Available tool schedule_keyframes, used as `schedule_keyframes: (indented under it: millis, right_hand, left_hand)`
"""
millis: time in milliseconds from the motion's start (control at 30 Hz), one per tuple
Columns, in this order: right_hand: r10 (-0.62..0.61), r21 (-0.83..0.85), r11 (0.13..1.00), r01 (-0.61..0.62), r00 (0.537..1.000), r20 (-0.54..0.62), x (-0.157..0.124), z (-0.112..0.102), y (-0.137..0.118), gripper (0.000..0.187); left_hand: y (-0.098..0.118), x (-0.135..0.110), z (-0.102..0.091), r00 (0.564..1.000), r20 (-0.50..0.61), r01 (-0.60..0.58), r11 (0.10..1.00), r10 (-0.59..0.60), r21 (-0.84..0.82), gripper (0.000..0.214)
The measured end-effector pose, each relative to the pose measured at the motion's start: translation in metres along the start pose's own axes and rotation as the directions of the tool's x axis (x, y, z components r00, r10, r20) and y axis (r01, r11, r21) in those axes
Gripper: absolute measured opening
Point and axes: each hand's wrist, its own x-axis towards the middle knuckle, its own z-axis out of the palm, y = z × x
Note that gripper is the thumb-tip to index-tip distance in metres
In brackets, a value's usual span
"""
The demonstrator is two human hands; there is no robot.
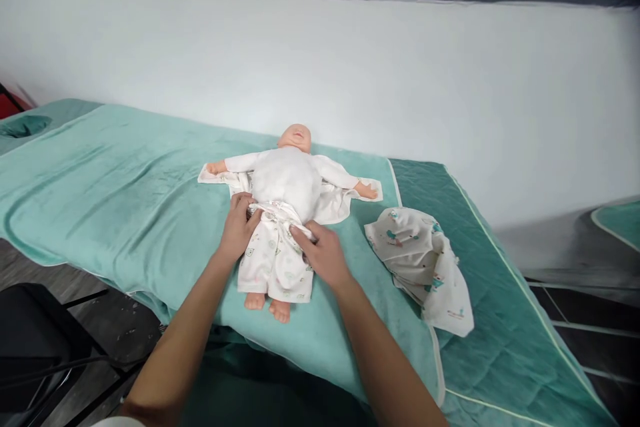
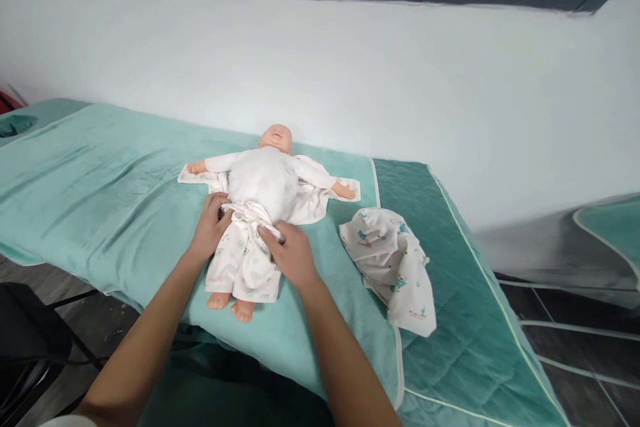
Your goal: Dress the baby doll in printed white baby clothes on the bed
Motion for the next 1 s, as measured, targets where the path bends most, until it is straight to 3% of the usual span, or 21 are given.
schedule_keyframes:
  millis: [100, 200, 467, 600, 667, 767, 900, 1000]
  right_hand:
    - [0.008, 0.109, 0.994, -0.02, 0.994, 0.107, -0.001, -0.001, 0.002, 0.04]
    - [0.042, 0.174, 0.983, -0.064, 0.991, 0.124, 0.009, -0.002, 0.005, 0.044]
    - [0.071, 0.088, 0.994, -0.071, 0.997, 0.005, 0.05, 0.002, 0.017, 0.039]
    - [0.06, 0.011, 0.998, -0.059, 0.993, -0.098, 0.065, 0.005, 0.023, 0.037]
    - [0.048, 0.002, 0.999, -0.048, 0.992, -0.12, 0.066, 0.006, 0.025, 0.037]
    - [0.037, 0.031, 0.999, -0.034, 0.992, -0.124, 0.064, 0.006, 0.025, 0.037]
    - [0.01, 0.026, 1.0, -0.007, 0.99, -0.142, 0.063, 0.006, 0.026, 0.03]
    - [-0.01, -0.008, 1.0, 0.009, 0.988, -0.156, 0.062, 0.006, 0.025, 0.026]
  left_hand:
    - [-0.001, 0.003, 0.002, 1.0, -0.012, -0.025, 1.0, 0.026, 0.015, 0.008]
    - [-0.001, 0.009, 0.006, 0.998, -0.044, -0.046, 0.997, 0.049, 0.058, 0.009]
    - [0.001, 0.054, 0.019, 0.986, -0.066, -0.13, 0.957, 0.152, 0.26, 0.014]
    - [-0.004, 0.067, 0.023, 0.984, -0.073, -0.144, 0.968, 0.162, 0.206, 0.015]
    - [-0.005, 0.06, 0.021, 0.986, -0.061, -0.146, 0.977, 0.157, 0.152, 0.013]
    - [0.0, 0.03, 0.012, 0.991, -0.03, -0.13, 0.986, 0.134, 0.108, 0.008]
    - [0.008, -0.019, 0.0, 0.994, 0.029, -0.112, 0.989, 0.109, 0.093, 0.017]
    - [0.008, -0.037, -0.002, 0.992, 0.055, -0.123, 0.984, 0.117, 0.129, 0.025]
